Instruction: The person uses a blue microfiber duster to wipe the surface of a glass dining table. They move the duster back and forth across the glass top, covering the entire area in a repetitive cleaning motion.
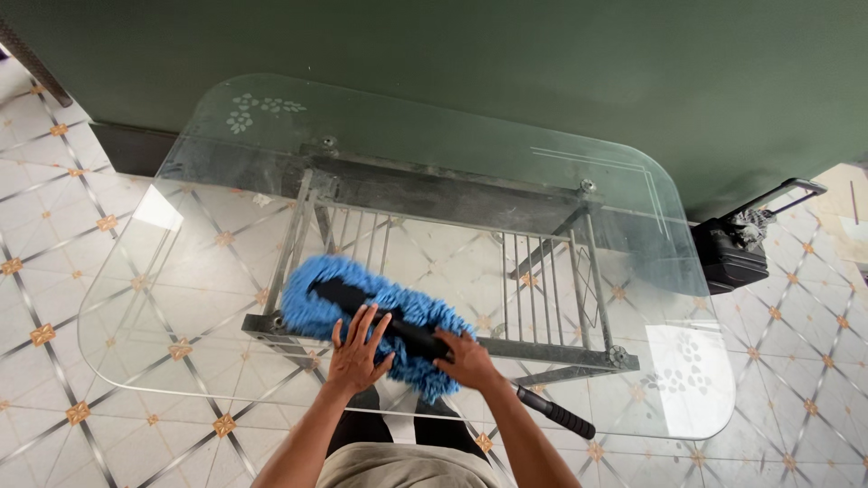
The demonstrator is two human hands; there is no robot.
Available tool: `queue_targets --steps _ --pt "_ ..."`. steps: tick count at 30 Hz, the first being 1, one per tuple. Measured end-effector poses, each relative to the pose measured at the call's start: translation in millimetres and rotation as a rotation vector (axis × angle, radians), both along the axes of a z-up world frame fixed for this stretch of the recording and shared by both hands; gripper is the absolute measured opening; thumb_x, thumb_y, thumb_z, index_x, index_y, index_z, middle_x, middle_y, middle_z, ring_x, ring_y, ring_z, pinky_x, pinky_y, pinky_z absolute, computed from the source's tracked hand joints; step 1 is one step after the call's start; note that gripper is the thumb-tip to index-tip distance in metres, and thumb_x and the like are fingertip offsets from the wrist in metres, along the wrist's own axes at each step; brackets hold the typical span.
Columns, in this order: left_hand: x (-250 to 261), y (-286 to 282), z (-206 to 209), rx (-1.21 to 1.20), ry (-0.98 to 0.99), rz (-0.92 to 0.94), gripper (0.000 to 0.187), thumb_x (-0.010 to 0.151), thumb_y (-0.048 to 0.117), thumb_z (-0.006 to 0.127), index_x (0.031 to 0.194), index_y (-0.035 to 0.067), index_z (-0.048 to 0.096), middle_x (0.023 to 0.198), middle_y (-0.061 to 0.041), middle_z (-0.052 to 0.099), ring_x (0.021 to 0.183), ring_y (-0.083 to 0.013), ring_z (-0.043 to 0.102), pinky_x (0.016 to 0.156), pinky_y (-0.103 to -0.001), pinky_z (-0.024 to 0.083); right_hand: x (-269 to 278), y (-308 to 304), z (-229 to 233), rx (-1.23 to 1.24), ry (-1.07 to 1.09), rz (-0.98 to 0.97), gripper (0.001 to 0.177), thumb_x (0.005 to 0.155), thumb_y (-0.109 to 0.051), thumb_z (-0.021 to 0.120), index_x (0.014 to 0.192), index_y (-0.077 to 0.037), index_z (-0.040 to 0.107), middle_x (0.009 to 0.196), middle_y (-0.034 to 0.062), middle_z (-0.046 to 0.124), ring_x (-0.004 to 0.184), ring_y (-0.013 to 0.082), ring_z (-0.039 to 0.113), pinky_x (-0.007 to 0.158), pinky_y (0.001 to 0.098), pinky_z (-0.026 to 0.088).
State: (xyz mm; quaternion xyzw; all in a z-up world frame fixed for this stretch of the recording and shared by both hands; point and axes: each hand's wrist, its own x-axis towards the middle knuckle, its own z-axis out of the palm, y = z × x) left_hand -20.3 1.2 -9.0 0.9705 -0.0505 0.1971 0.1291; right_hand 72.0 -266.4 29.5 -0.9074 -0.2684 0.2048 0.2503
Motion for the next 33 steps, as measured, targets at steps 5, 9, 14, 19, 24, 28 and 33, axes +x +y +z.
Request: queue_targets --steps 5,9,14,19,24,28,33 --pt "-31 -19 21 -0.103 0.135 -0.044 0.069 0.088 0.052 0.065 0.145 0.017 0.046 0.151 -0.008 0.043 0.146 -0.0269 0.033 0.114 -0.062 0.019 -38 -12 11 -0.075 0.002 0.093 0.063 0.087 -0.026 0.075 0.145 -0.018 0.05 0.154 0.003 0.05 0.139 0.0377 0.045 0.12 0.0493 0.03" --pt "-57 -35 33 -0.072 0.549 -0.057 0.061 0.093 0.051 0.066 0.141 0.018 0.047 0.145 -0.006 0.045 0.145 -0.0267 0.033 0.12 -0.059 0.019 -68 -22 31 -0.194 0.064 0.05 0.061 0.086 -0.019 0.071 0.143 -0.019 0.051 0.156 0.0006 0.05 0.145 0.0411 0.038 0.113 0.0532 0.039" --pt "-81 -54 19 -0.083 0.185 -0.015 0.061 0.091 0.043 0.066 0.142 0.016 0.046 0.145 -0.012 0.043 0.142 -0.0326 0.03 0.108 -0.073 0.014 -88 -30 34 -0.192 -0.013 0.043 0.061 0.09 -0.025 0.073 0.144 -0.017 0.047 0.152 0.0053 0.051 0.142 0.0384 0.041 0.109 0.0574 0.04" --pt "-65 -52 13 -0.045 0.244 -0.012 0.062 0.093 0.039 0.063 0.147 0.017 0.041 0.149 -0.012 0.039 0.145 -0.034 0.027 0.107 -0.078 0.011 -75 -27 20 -0.217 -0.09 0.053 0.061 0.091 -0.035 0.073 0.144 -0.016 0.047 0.145 0.0066 0.055 0.139 0.0369 0.045 0.107 0.0562 0.04" --pt "-24 -39 7 0.003 0.278 -0.046 0.063 0.094 0.039 0.064 0.148 0.018 0.04 0.15 -0.013 0.039 0.145 -0.0356 0.027 0.106 -0.081 0.01 -47 -19 18 -0.158 -0.162 0.048 0.059 0.091 -0.036 0.072 0.142 -0.016 0.05 0.142 0.0052 0.059 0.13 0.0353 0.054 0.101 0.0506 0.049" --pt "13 -29 -3 -0.028 0.269 -0.059 0.064 0.093 0.04 0.066 0.149 0.021 0.04 0.151 -0.01 0.039 0.146 -0.0343 0.027 0.108 -0.08 0.009 -13 -7 23 -0.18 -0.123 0.009 0.058 0.092 -0.038 0.07 0.142 -0.018 0.049 0.141 0.0041 0.06 0.126 0.0349 0.058 0.097 0.0478 0.054" --pt "68 -9 -10 -0.067 0.262 -0.103 0.064 0.093 0.039 0.066 0.149 0.028 0.038 0.152 -0.007 0.039 0.149 -0.0321 0.027 0.11 -0.078 0.007 29 9 20 -0.224 -0.128 -0.024 0.06 0.092 -0.042 0.069 0.143 -0.02 0.047 0.141 0.006 0.058 0.129 0.0374 0.055 0.096 0.0502 0.053"
